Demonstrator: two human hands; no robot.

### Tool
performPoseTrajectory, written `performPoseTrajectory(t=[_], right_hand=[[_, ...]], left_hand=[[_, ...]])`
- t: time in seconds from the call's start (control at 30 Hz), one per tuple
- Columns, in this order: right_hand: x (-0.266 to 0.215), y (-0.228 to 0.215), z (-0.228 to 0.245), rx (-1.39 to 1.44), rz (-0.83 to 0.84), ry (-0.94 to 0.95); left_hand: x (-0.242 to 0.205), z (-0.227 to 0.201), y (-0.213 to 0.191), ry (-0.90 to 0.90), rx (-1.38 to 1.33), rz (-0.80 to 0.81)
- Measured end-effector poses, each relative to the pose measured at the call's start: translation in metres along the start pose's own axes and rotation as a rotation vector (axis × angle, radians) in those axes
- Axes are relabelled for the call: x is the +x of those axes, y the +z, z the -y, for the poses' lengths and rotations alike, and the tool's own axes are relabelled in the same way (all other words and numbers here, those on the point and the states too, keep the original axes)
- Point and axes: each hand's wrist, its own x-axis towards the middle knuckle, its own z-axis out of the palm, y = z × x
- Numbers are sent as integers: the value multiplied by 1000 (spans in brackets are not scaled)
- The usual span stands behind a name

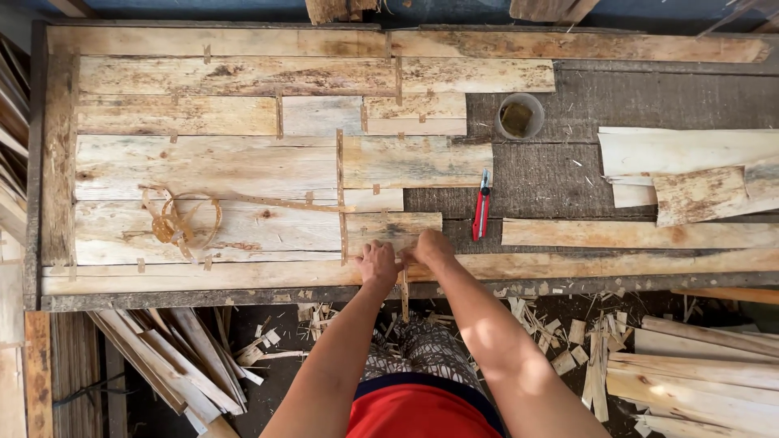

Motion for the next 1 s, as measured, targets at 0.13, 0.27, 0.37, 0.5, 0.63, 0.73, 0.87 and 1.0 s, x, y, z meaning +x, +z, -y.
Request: performPoseTrajectory(t=[0.13, 0.27, 0.37, 0.5, 0.63, 0.73, 0.87, 1.0], right_hand=[[0, -3, 0, -102, -24, -68], [57, 32, -21, -120, -105, -122], [41, 19, -13, -101, -19, -74], [11, 0, 2, -51, 18, 26], [10, 7, -3, -39, -19, -4], [3, 2, -2, -99, -75, -82], [25, 17, -26, 127, -65, -203], [23, 45, -52, 150, -16, -417]], left_hand=[[-1, -2, 4, -17, 18, -33], [-5, -4, -5, -18, -3, -3], [1, 0, 5, 8, 12, -9], [4, 4, 9, 28, 3, 8], [1, 3, 7, 37, -31, -99], [7, 5, 5, 3, -27, -2], [12, 10, 7, 66, -30, -126], [4, 11, 8, 45, -31, -78]])
